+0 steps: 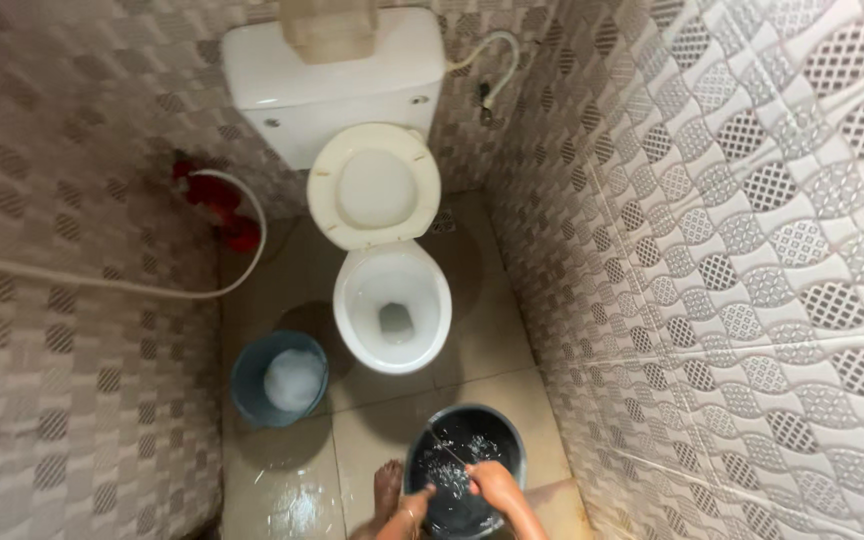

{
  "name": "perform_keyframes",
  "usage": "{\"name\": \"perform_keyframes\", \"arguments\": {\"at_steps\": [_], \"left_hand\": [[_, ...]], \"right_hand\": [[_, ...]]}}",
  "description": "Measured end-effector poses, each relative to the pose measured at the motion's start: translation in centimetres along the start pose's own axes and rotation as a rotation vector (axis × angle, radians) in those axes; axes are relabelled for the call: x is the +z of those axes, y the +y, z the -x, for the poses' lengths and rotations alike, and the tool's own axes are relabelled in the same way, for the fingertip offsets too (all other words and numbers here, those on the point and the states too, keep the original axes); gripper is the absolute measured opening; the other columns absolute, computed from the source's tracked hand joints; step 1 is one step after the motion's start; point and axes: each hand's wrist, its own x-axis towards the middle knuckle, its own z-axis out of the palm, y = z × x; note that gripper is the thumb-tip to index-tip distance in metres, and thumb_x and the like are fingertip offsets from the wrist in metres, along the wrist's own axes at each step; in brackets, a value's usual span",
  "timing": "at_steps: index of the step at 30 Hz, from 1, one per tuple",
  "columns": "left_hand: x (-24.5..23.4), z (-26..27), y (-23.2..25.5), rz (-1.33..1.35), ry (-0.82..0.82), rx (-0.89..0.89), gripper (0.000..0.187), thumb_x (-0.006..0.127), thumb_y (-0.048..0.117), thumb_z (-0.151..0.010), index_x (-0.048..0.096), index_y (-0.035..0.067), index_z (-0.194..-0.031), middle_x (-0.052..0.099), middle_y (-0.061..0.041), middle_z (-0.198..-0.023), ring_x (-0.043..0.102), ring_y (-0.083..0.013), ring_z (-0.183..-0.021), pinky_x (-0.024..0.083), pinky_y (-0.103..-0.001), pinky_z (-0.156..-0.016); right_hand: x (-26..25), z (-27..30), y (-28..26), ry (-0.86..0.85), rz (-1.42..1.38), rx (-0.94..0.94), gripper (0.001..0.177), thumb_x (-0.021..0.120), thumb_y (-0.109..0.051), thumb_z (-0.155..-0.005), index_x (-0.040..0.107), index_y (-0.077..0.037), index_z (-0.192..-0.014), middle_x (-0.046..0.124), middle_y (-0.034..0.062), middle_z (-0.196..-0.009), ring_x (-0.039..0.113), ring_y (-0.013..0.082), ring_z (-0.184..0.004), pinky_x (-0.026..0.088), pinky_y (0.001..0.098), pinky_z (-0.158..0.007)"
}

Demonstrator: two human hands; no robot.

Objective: The person cleans a toilet by applying soapy water with a red cloth, scrubbing the exterior and lid, and then rinsing the entire area with water using a plastic scoop and a hose.

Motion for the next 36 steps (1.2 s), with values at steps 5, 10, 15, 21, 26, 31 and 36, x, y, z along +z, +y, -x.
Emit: {"name": "perform_keyframes", "arguments": {"at_steps": [5,10,15,21,26,31,36], "left_hand": [[-5.3,5.3,2.2,0.328,0.331,-0.006,0.061,0.081,0.047,-0.08,0.07,-0.004,-0.111,0.072,-0.025,-0.109,0.068,-0.0358,-0.1,0.053,-0.047,-0.092],[-10.8,10.5,9.1,0.698,0.323,-0.15,0.036,0.076,0.029,-0.082,0.066,-0.005,-0.087,0.07,-0.023,-0.081,0.064,-0.0324,-0.063,0.057,-0.052,-0.064],[-16.0,11.4,12.7,0.922,0.462,-0.085,0.024,0.075,0.018,-0.075,0.068,-0.005,-0.072,0.068,-0.016,-0.068,0.06,-0.0263,-0.057,0.051,-0.047,-0.057],[-21.9,14.1,15.2,0.809,0.464,-0.184,0.014,0.068,0.01,-0.074,0.07,-0.003,-0.075,0.068,-0.014,-0.066,0.062,-0.0284,-0.056,0.05,-0.045,-0.057],[-24.0,13.2,15.5,1.09,0.407,-0.146,0.01,0.068,0.006,-0.074,0.068,-0.004,-0.074,0.066,-0.013,-0.066,0.061,-0.0239,-0.055,0.051,-0.043,-0.052],[-25.8,12.3,14.5,1.181,0.33,-0.123,0.01,0.067,0.004,-0.077,0.063,-0.005,-0.077,0.065,-0.016,-0.071,0.063,-0.0268,-0.057,0.054,-0.045,-0.051],[-29.8,11.2,15.6,1.367,0.243,-0.164,0.024,0.077,0.004,-0.079,0.056,-0.002,-0.09,0.067,-0.02,-0.081,0.069,-0.034,-0.061,0.062,-0.054,-0.052]], "right_hand": [[1.0,-3.4,-5.1,-0.218,0.577,-0.289,0.046,0.051,-0.03,-0.1,0.07,-0.008,-0.064,0.069,0.0147,-0.07,0.066,0.036,-0.071,0.051,0.0486,-0.071],[3.2,-8.7,-10.5,-0.225,0.584,-0.236,0.039,0.057,-0.038,-0.097,0.073,-0.004,-0.085,0.074,0.0189,-0.084,0.071,0.0388,-0.083,0.053,0.0499,-0.079],[5.8,-11.5,-14.9,-0.198,0.729,-0.315,0.04,0.062,-0.041,-0.096,0.075,-0.003,-0.092,0.071,0.023,-0.091,0.067,0.0431,-0.089,0.051,0.0522,-0.08],[6.9,-9.8,-17.8,-0.268,0.612,-0.362,0.027,0.07,-0.028,-0.083,0.073,-0.007,-0.1,0.073,0.0194,-0.093,0.07,0.0397,-0.092,0.054,0.0485,-0.081],[8.3,-8.4,-18.4,-0.42,0.725,-0.385,0.04,0.082,-0.018,-0.067,0.067,-0.008,-0.103,0.071,0.0204,-0.093,0.067,0.0419,-0.092,0.054,0.0512,-0.078],[10.4,-7.3,-17.5,-0.171,0.895,-0.596,0.017,0.073,-0.013,-0.069,0.072,-0.011,-0.086,0.07,0.0199,-0.079,0.069,0.0412,-0.081,0.054,0.0526,-0.071],[12.2,-10.4,-20.3,-0.03,0.883,-0.81,0.007,0.066,-0.013,-0.082,0.072,-0.012,-0.086,0.069,0.0174,-0.074,0.071,0.0356,-0.073,0.055,0.0478,-0.067]]}}
